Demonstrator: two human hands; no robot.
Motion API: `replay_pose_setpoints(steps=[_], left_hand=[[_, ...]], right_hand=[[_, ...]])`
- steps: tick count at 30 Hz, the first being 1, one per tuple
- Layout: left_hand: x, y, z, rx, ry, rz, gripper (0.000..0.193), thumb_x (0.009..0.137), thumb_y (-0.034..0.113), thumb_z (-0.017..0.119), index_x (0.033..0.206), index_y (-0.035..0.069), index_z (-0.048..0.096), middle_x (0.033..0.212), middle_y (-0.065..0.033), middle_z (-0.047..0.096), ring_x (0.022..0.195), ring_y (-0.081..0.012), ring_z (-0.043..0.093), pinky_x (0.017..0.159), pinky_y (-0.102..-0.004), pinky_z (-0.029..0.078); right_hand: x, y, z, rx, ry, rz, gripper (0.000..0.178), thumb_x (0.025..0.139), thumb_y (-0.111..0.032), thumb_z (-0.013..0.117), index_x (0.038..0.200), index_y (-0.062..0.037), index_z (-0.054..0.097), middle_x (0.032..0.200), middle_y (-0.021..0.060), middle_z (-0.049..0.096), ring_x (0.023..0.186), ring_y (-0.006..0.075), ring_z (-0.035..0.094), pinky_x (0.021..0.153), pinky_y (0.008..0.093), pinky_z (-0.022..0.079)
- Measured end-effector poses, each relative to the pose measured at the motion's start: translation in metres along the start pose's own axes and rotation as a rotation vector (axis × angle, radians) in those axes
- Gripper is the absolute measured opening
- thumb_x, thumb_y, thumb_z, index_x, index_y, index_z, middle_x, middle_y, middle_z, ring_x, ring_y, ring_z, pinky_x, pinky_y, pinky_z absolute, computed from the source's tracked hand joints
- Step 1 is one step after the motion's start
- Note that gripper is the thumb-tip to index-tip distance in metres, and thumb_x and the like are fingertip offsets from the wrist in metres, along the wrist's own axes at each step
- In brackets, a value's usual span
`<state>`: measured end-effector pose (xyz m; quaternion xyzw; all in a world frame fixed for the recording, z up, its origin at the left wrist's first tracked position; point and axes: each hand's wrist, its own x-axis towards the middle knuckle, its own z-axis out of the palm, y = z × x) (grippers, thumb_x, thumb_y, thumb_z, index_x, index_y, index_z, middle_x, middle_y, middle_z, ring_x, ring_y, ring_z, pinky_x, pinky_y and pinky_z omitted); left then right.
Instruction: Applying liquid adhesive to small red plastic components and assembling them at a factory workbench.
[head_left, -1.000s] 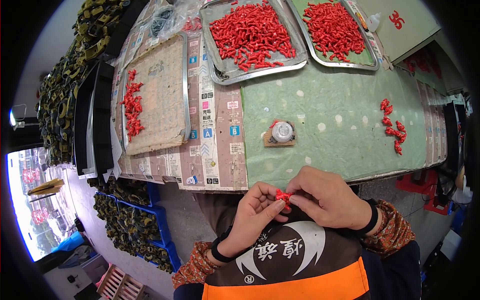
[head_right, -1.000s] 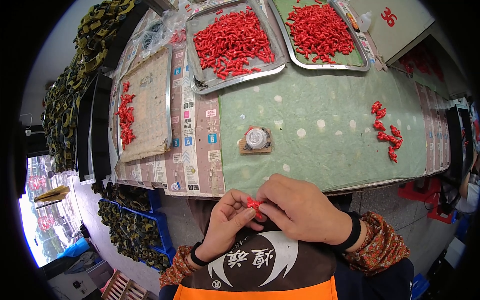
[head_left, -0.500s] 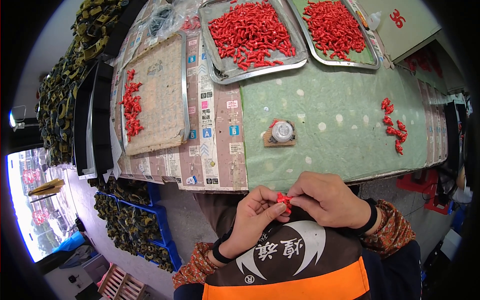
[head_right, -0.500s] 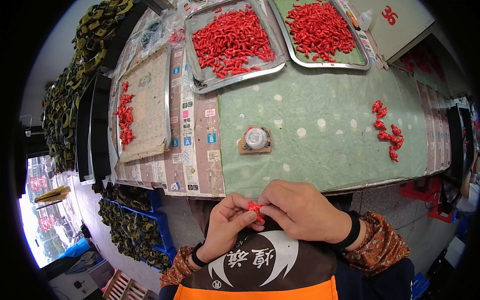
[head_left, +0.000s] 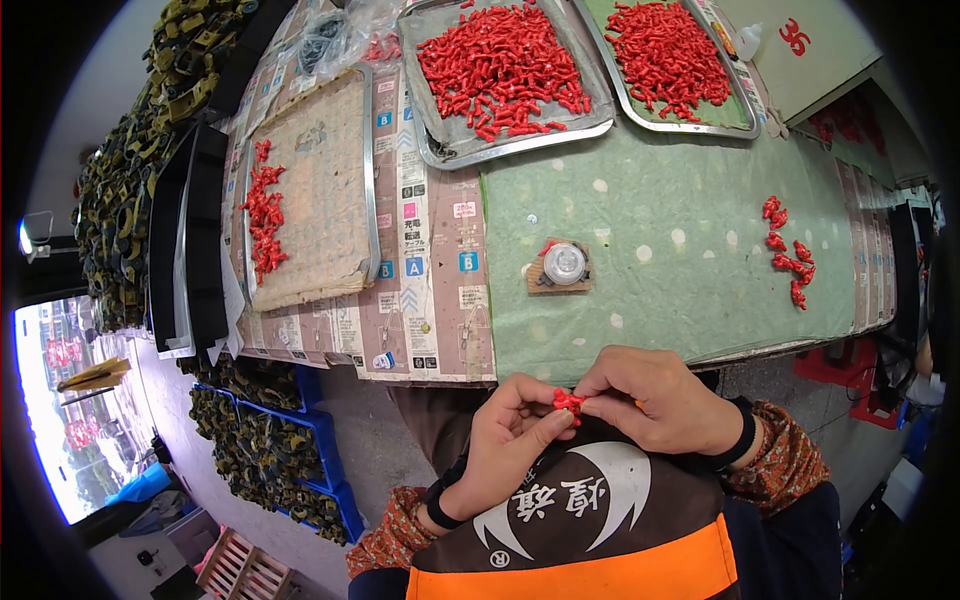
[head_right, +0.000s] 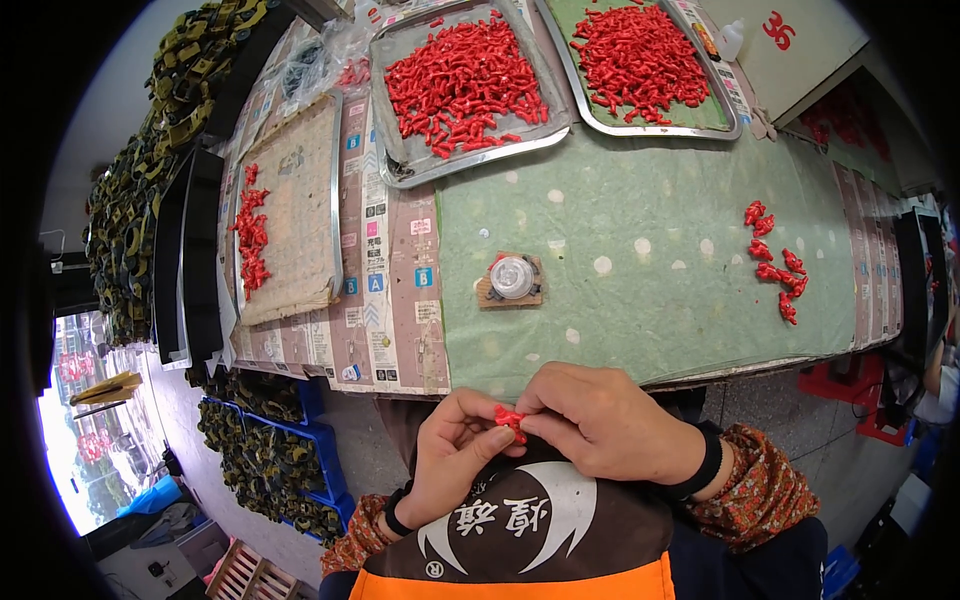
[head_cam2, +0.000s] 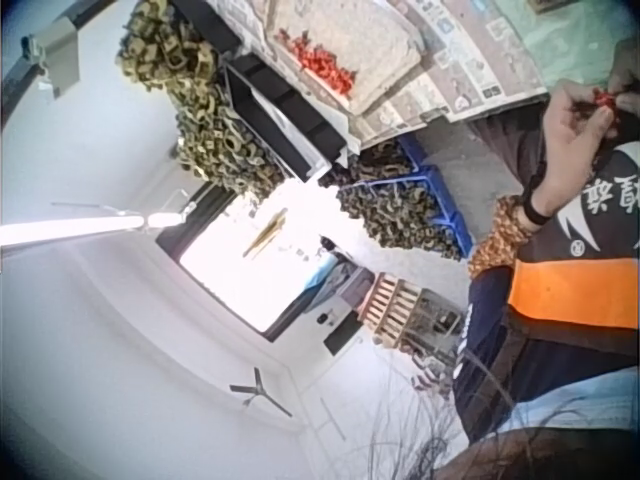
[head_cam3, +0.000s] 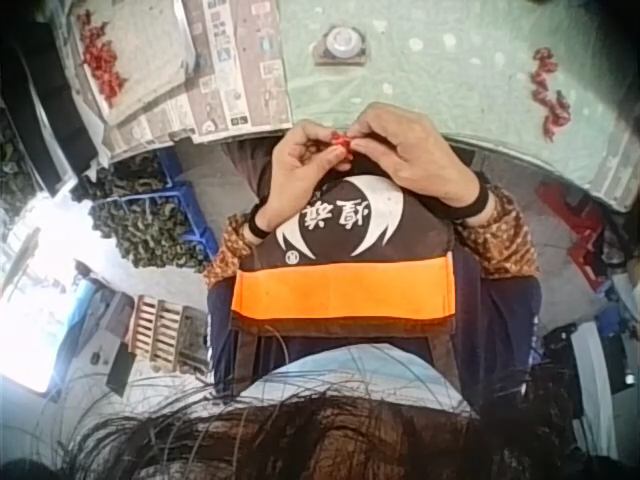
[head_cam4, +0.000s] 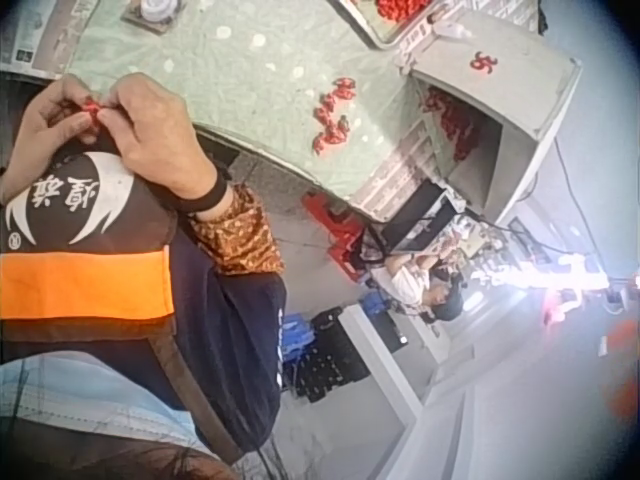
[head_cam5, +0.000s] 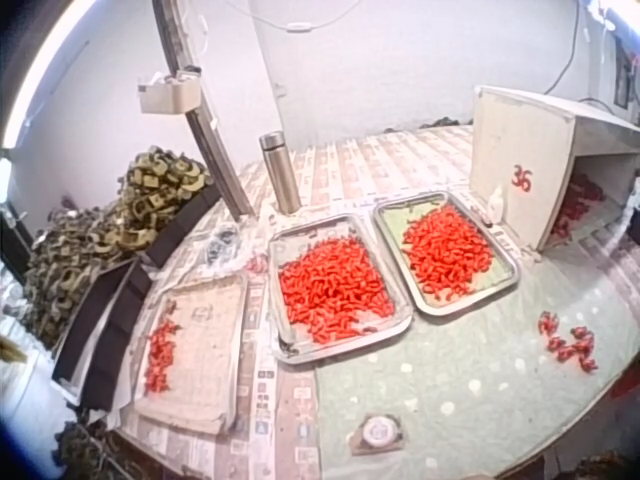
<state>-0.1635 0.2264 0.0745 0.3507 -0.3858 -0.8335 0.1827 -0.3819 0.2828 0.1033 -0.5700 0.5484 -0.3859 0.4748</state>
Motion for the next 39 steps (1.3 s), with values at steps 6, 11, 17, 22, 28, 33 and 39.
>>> replay_pose_setpoints(steps=[6,11,17,22,28,33,39], left_hand=[[0.004,0.002,-0.007,0.818,0.079,0.709,0.032,0.085,-0.001,0.078,0.113,0.003,0.064,0.105,-0.0146,0.069,0.094,-0.0236,0.07,0.082,-0.0308,0.058],[0.006,0.005,-0.011,1.073,0.076,0.983,0.037,0.076,-0.001,0.082,0.11,0.003,0.068,0.104,-0.0162,0.07,0.088,-0.0287,0.071,0.074,-0.0322,0.06],[0.008,0.003,-0.014,1.227,0.041,1.161,0.027,0.078,0.0,0.078,0.103,0.0,0.07,0.104,-0.0189,0.071,0.09,-0.0308,0.074,0.074,-0.0335,0.063],[0.009,0.004,-0.016,1.282,0.014,1.216,0.022,0.08,0.001,0.076,0.101,-0.002,0.07,0.106,-0.0196,0.072,0.092,-0.0316,0.074,0.074,-0.0331,0.063],[0.006,0.004,-0.018,1.35,-0.019,1.272,0.024,0.08,0.001,0.077,0.102,-0.004,0.07,0.108,-0.0211,0.072,0.092,-0.0314,0.074,0.074,-0.0328,0.064],[0.003,0.004,-0.018,1.375,-0.044,1.26,0.022,0.08,0.002,0.077,0.1,-0.005,0.071,0.105,-0.022,0.072,0.091,-0.0314,0.074,0.075,-0.032,0.063],[0.004,0.005,-0.018,1.385,-0.056,1.26,0.019,0.081,0.002,0.076,0.099,-0.005,0.071,0.101,-0.0218,0.073,0.091,-0.0314,0.075,0.075,-0.0322,0.064]], right_hand=[[-0.003,-0.011,0.0,0.31,-0.033,0.273,0.014,0.092,-0.007,0.072,0.101,-0.001,0.062,0.085,0.0054,0.064,0.075,0.0118,0.061,0.066,0.0263,0.05],[-0.006,-0.01,0.001,0.583,-0.034,0.407,0.014,0.094,-0.008,0.07,0.104,-0.0015,0.061,0.085,-0.0013,0.061,0.077,0.003,0.054,0.067,0.0214,0.047],[-0.006,-0.008,0.007,0.515,-0.049,0.42,0.01,0.095,-0.007,0.068,0.098,-0.0009,0.061,0.084,-0.0019,0.061,0.076,0.003,0.053,0.066,0.021,0.046],[-0.006,-0.008,0.009,0.535,-0.044,0.475,0.009,0.094,-0.006,0.069,0.095,-0.0008,0.061,0.08,-0.0017,0.061,0.073,0.0027,0.053,0.064,0.021,0.045],[-0.004,-0.009,0.005,0.585,-0.12,0.555,0.008,0.098,-0.005,0.065,0.097,-0.0007,0.059,0.075,0.0028,0.062,0.059,0.0045,0.057,0.051,0.0206,0.045],[-0.002,-0.011,0.006,0.642,-0.12,0.595,0.009,0.098,-0.005,0.066,0.095,-0.0007,0.059,0.072,0.0038,0.063,0.054,0.0057,0.057,0.047,0.0209,0.044],[-0.001,-0.011,0.007,0.66,-0.108,0.621,0.011,0.097,-0.007,0.066,0.091,-0.0005,0.059,0.07,0.0041,0.064,0.052,0.0061,0.057,0.044,0.0212,0.042]])
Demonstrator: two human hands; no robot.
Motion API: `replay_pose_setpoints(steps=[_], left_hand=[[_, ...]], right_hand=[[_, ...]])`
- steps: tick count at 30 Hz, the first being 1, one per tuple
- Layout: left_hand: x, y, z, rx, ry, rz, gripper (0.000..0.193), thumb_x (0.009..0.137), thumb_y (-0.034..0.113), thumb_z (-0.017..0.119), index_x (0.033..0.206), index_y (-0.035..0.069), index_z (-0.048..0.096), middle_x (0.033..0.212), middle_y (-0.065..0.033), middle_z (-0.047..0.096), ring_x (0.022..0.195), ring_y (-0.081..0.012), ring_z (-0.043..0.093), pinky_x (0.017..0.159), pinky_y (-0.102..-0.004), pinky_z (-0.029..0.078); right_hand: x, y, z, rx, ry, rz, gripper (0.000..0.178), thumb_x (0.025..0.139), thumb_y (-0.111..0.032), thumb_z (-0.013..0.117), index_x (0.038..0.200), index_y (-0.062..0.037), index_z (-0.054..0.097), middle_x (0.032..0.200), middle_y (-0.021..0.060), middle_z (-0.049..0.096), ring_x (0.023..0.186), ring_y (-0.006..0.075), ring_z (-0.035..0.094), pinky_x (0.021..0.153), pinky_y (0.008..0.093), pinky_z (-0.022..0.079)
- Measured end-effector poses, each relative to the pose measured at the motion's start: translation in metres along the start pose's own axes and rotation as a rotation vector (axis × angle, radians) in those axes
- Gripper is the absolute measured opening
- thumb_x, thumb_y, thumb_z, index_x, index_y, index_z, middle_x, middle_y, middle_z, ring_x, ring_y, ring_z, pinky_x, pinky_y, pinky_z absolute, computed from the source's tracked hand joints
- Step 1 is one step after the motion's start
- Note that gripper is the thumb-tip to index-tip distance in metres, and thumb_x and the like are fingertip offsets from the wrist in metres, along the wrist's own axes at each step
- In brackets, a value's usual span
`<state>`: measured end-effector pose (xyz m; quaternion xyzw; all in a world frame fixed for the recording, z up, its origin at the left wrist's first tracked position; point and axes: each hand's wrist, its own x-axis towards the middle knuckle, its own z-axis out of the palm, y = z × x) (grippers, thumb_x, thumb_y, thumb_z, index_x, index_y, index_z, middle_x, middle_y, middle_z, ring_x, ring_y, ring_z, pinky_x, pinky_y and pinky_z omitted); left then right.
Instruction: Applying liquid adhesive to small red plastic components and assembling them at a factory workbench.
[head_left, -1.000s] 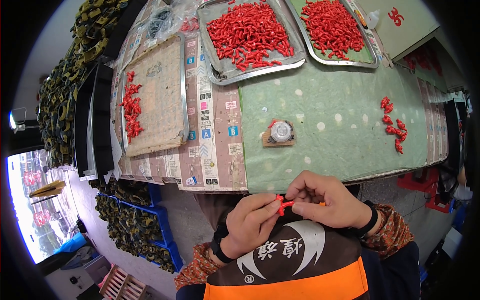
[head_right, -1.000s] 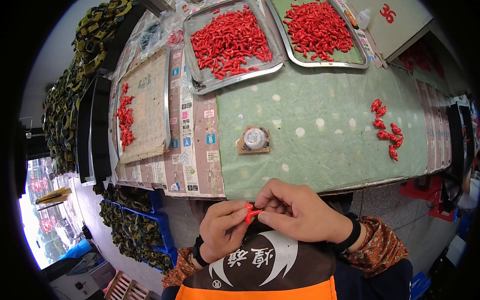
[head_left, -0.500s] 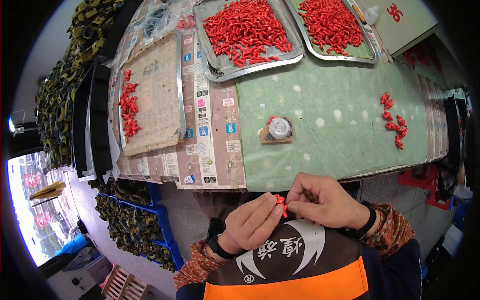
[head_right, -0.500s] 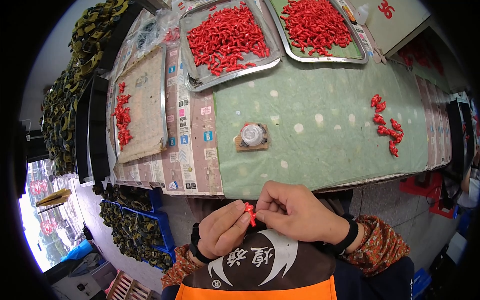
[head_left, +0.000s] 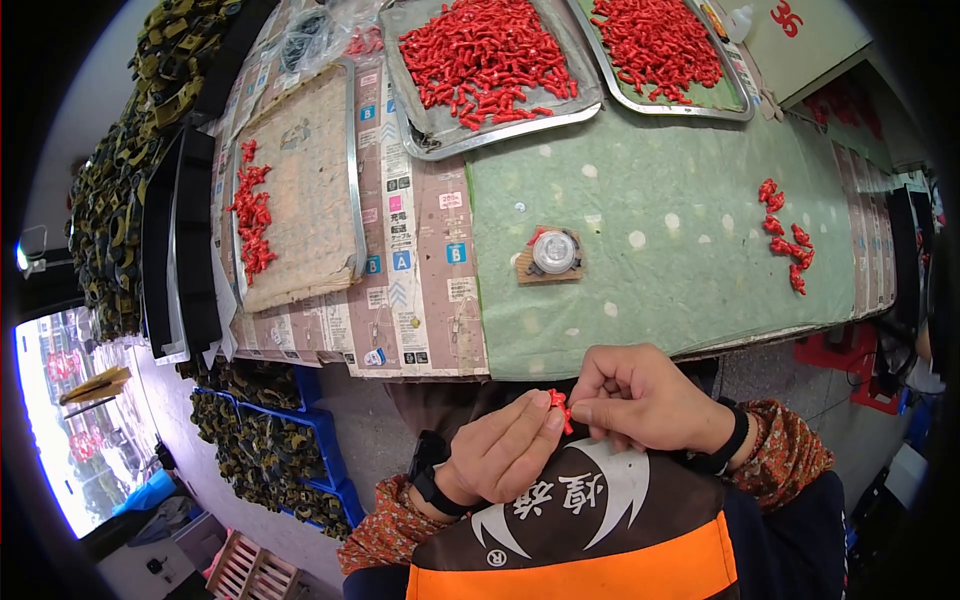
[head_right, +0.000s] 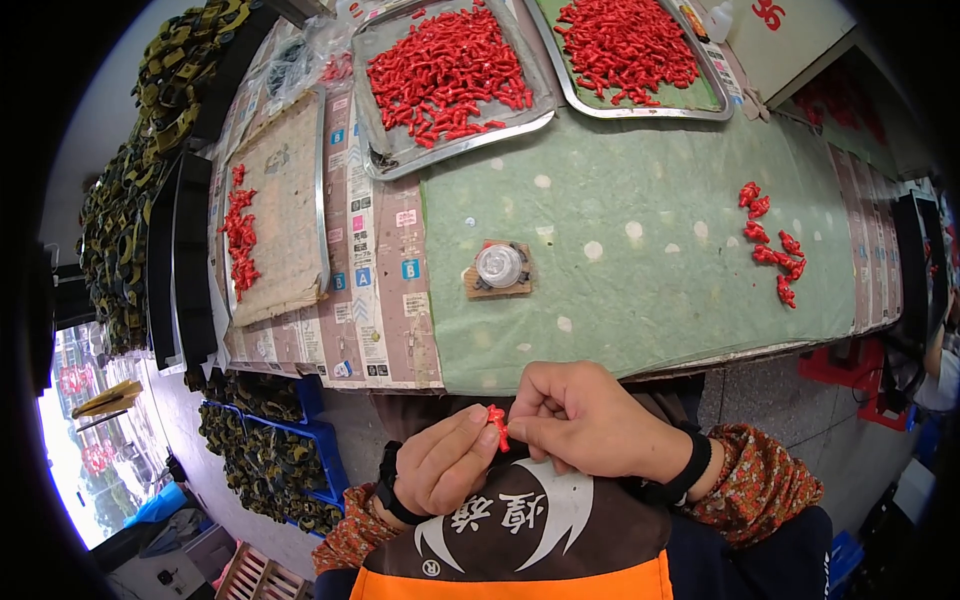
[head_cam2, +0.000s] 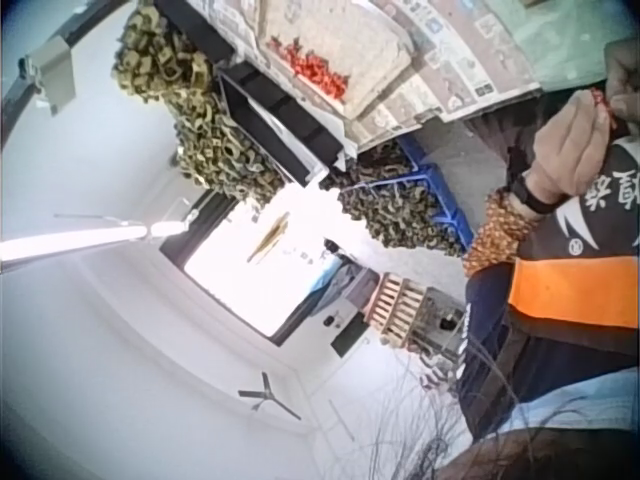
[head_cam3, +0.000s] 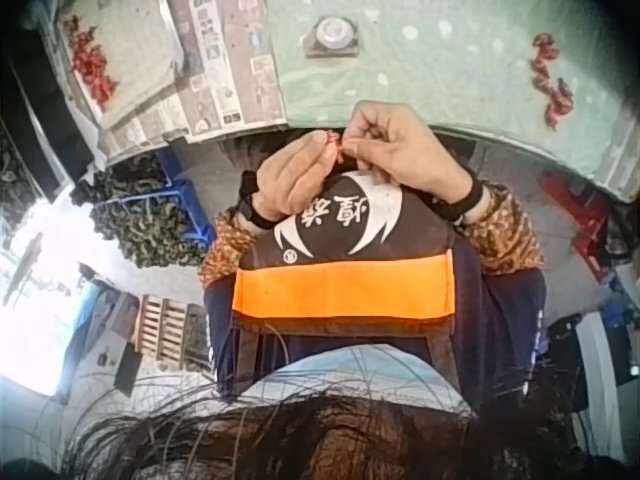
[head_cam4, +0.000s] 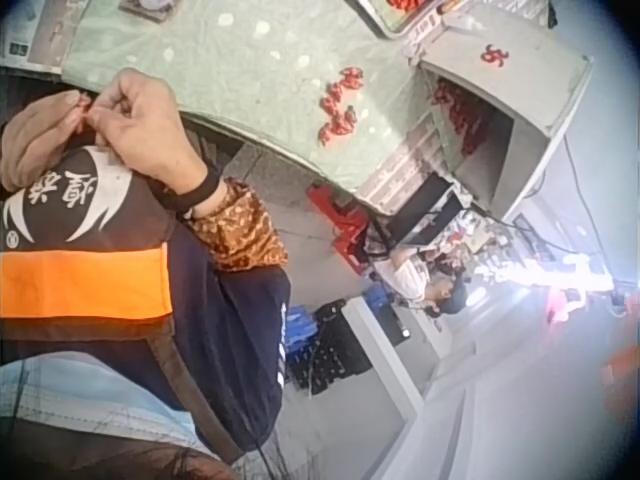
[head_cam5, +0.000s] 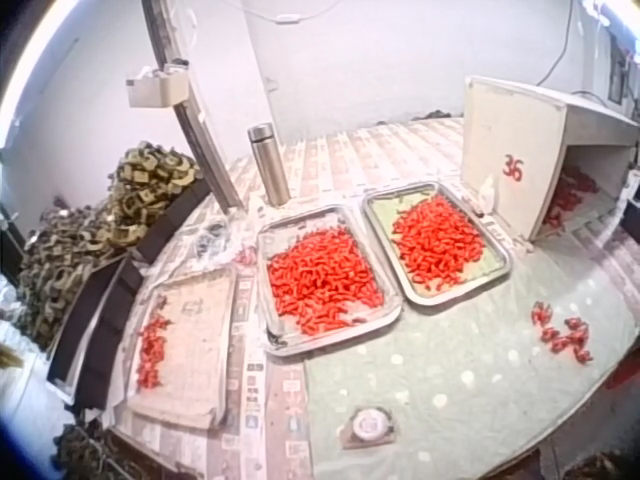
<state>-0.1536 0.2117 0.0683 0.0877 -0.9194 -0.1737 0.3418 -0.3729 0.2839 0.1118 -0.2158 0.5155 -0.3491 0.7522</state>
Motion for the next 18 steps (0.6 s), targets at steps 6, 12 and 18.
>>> replay_pose_setpoints(steps=[6,12,18], left_hand=[[-0.0004,0.0002,0.0006,-0.016,-0.008,-0.006,0.018,0.081,0.001,0.075,0.098,-0.006,0.071,0.101,-0.0224,0.073,0.091,-0.032,0.075,0.076,-0.0324,0.064],[-0.0027,0.0011,0.0018,-0.02,-0.01,-0.012,0.019,0.081,0.002,0.075,0.099,-0.005,0.072,0.102,-0.0229,0.073,0.091,-0.032,0.075,0.075,-0.0321,0.063],[-0.0029,0.0018,0.0013,-0.023,-0.021,-0.014,0.02,0.081,0.002,0.075,0.1,-0.005,0.072,0.103,-0.0227,0.073,0.092,-0.0324,0.075,0.075,-0.0319,0.063]], right_hand=[[0.0006,-0.0003,-0.0008,0.008,-0.006,0.024,0.015,0.097,-0.008,0.067,0.088,-0.0008,0.059,0.069,0.0039,0.064,0.052,0.0062,0.056,0.045,0.0221,0.043],[0.0013,0.0003,-0.0009,0.007,-0.005,0.033,0.016,0.098,-0.01,0.067,0.087,-0.0012,0.059,0.068,0.0034,0.064,0.051,0.0061,0.056,0.045,0.0219,0.043],[0.001,0.0004,-0.0012,0.01,-0.005,0.031,0.017,0.098,-0.01,0.068,0.086,-0.0014,0.059,0.067,0.0034,0.064,0.051,0.0061,0.056,0.044,0.0218,0.043]])
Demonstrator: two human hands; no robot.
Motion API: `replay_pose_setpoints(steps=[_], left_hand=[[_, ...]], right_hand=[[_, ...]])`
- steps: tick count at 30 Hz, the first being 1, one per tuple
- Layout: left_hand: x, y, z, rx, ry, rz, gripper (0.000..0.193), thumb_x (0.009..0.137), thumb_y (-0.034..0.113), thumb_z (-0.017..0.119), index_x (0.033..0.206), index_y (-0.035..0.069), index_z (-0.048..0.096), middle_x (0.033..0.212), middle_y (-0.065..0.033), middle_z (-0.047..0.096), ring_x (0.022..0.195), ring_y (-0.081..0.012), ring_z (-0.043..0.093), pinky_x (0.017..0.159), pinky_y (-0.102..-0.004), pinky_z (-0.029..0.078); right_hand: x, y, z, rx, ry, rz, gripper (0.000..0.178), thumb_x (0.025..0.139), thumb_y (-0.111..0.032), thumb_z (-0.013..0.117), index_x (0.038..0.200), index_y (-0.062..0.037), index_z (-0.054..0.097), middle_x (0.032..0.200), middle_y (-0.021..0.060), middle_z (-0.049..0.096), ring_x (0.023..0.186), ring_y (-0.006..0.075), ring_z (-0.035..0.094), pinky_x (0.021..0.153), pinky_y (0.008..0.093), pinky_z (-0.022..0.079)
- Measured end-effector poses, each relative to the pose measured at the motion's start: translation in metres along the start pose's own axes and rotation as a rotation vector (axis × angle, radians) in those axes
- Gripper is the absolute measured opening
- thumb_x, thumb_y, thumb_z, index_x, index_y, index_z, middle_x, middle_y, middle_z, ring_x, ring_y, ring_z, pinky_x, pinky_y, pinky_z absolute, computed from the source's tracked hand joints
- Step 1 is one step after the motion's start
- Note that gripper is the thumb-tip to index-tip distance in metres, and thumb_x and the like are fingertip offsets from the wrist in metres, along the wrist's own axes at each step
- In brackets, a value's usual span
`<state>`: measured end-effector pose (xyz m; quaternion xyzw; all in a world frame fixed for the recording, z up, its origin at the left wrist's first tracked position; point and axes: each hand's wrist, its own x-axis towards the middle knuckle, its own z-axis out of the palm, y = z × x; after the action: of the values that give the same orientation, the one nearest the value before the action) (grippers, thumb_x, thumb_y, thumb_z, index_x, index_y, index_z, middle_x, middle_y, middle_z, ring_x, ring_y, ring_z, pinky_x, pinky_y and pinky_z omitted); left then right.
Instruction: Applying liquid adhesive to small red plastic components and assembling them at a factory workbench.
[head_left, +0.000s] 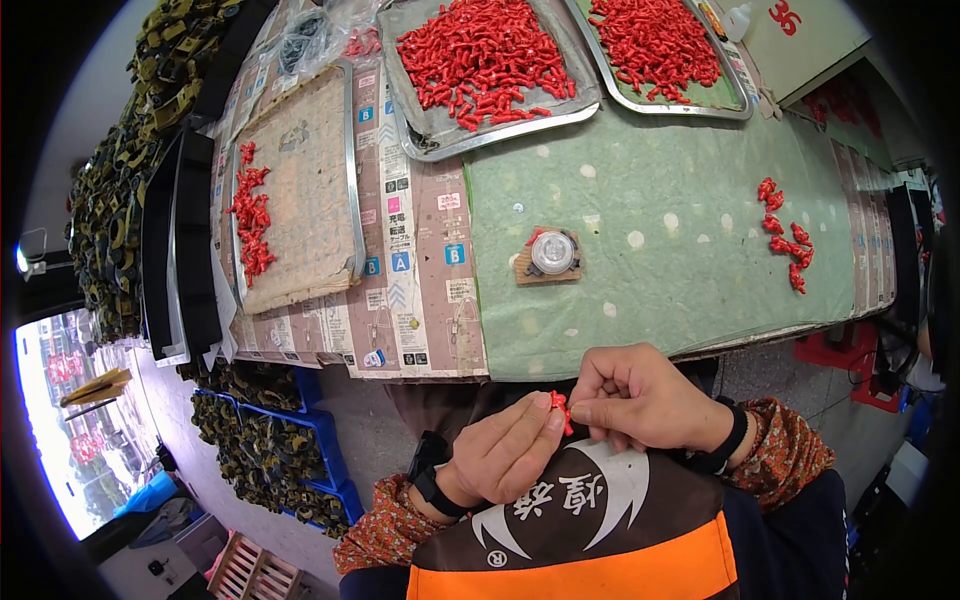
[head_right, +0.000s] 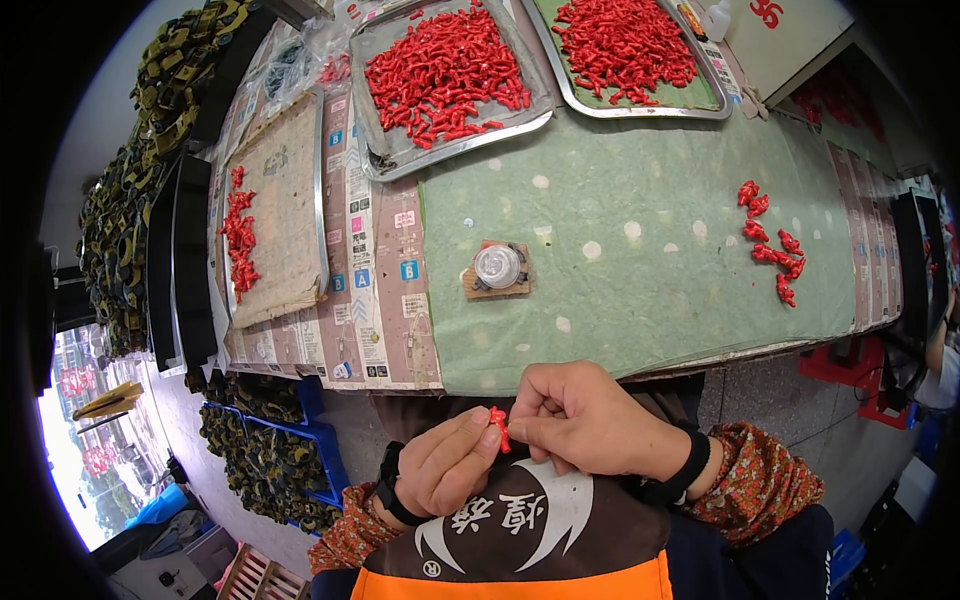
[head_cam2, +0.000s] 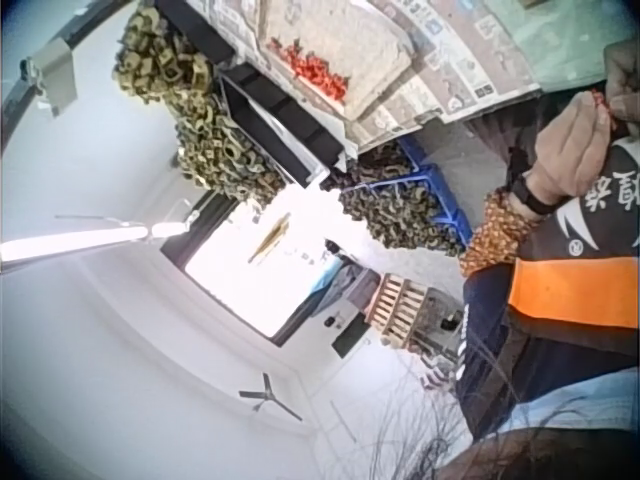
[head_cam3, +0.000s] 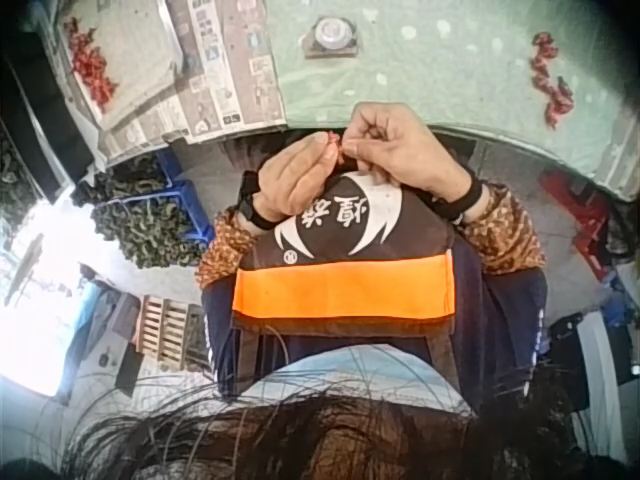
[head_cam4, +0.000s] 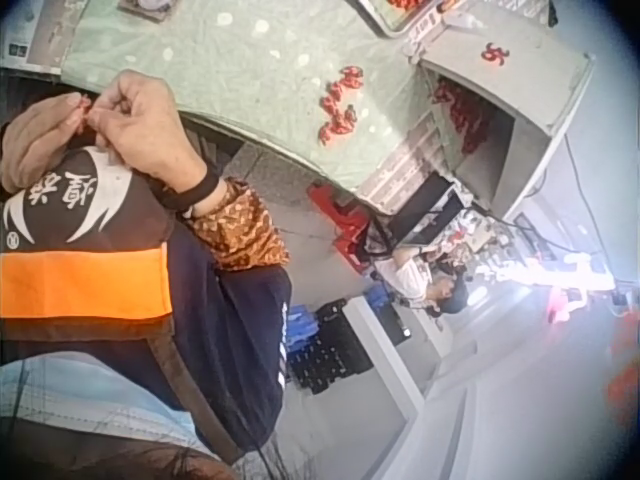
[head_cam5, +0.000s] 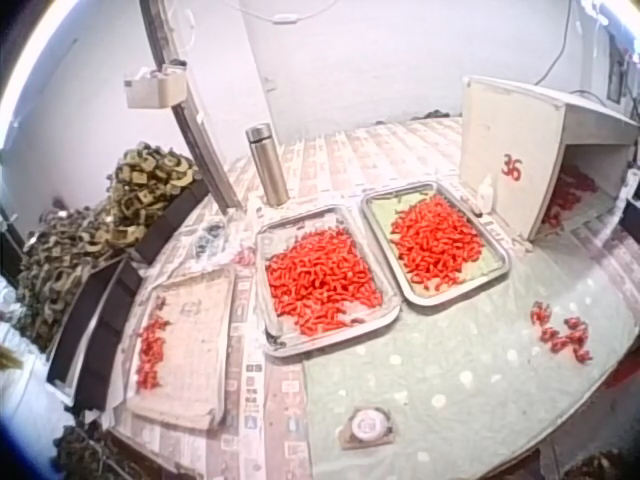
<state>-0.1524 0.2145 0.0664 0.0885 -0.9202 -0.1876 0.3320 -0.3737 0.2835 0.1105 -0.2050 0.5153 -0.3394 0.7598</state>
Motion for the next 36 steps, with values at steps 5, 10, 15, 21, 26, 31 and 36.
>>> replay_pose_setpoints(steps=[5,10,15,21,26,31,36], left_hand=[[-0.0022,-0.0003,0.0008,-0.004,0.004,-0.001,0.022,0.081,0.002,0.075,0.101,-0.005,0.071,0.103,-0.0227,0.073,0.092,-0.0326,0.075,0.074,-0.0318,0.063],[-0.0014,-0.0004,-0.0001,-0.009,0.002,0.003,0.021,0.082,0.002,0.075,0.101,-0.005,0.071,0.103,-0.0227,0.073,0.091,-0.0327,0.075,0.074,-0.0318,0.063],[-0.0022,-0.0014,0.0003,-0.008,0.007,0.006,0.021,0.081,0.003,0.074,0.1,-0.005,0.071,0.103,-0.0229,0.073,0.091,-0.0325,0.075,0.074,-0.032,0.063],[-0.0016,-0.0008,0.0008,-0.005,0.01,0.001,0.021,0.081,0.004,0.074,0.1,-0.005,0.071,0.102,-0.0229,0.073,0.091,-0.0324,0.075,0.074,-0.0321,0.062],[-0.0017,-0.0016,0.0015,-0.01,0.009,0.004,0.021,0.081,0.003,0.075,0.099,-0.005,0.072,0.102,-0.0233,0.073,0.091,-0.0326,0.075,0.074,-0.0318,0.062],[-0.0004,-0.002,0.001,-0.011,0.009,0.008,0.021,0.081,0.003,0.075,0.099,-0.006,0.071,0.102,-0.0234,0.073,0.091,-0.0328,0.075,0.074,-0.0317,0.062],[-0.0028,-0.0027,0.0027,-0.01,0.007,0.01,0.021,0.081,0.004,0.075,0.1,-0.005,0.071,0.103,-0.0234,0.073,0.091,-0.0324,0.075,0.074,-0.0314,0.062]], right_hand=[[0.0013,0.0021,-0.0012,-0.013,-0.015,0.013,0.011,0.098,-0.007,0.066,0.092,-0.0012,0.059,0.07,0.0042,0.064,0.05,0.0065,0.058,0.04,0.0205,0.04],[0.0001,-0.0006,-0.0001,-0.01,-0.006,0.011,0.015,0.097,-0.009,0.067,0.087,-0.0007,0.06,0.067,0.0035,0.064,0.051,0.0064,0.056,0.044,0.022,0.043],[0.0007,-0.0025,0.0003,-0.008,-0.007,0.014,0.015,0.097,-0.008,0.067,0.087,-0.0003,0.06,0.067,0.0037,0.063,0.051,0.0064,0.056,0.045,0.0222,0.043],[0.001,-0.0024,-0.0001,-0.01,-0.005,0.017,0.013,0.097,-0.007,0.067,0.088,0.0001,0.06,0.068,0.0038,0.063,0.051,0.0065,0.056,0.045,0.0224,0.044],[0.0021,-0.001,-0.0009,0.0,-0.009,0.011,0.012,0.096,-0.006,0.066,0.088,0.0002,0.06,0.068,0.0041,0.063,0.051,0.0066,0.056,0.045,0.0226,0.045],[0.0025,-0.0013,-0.0015,0.0,-0.015,0.011,0.012,0.096,-0.006,0.066,0.088,0.0003,0.06,0.069,0.004,0.063,0.052,0.0065,0.056,0.045,0.0227,0.045],[0.0034,-0.0003,-0.0023,-0.006,-0.016,0.008,0.012,0.096,-0.006,0.066,0.088,0.0003,0.06,0.069,0.0039,0.062,0.052,0.0064,0.056,0.045,0.0226,0.045]])
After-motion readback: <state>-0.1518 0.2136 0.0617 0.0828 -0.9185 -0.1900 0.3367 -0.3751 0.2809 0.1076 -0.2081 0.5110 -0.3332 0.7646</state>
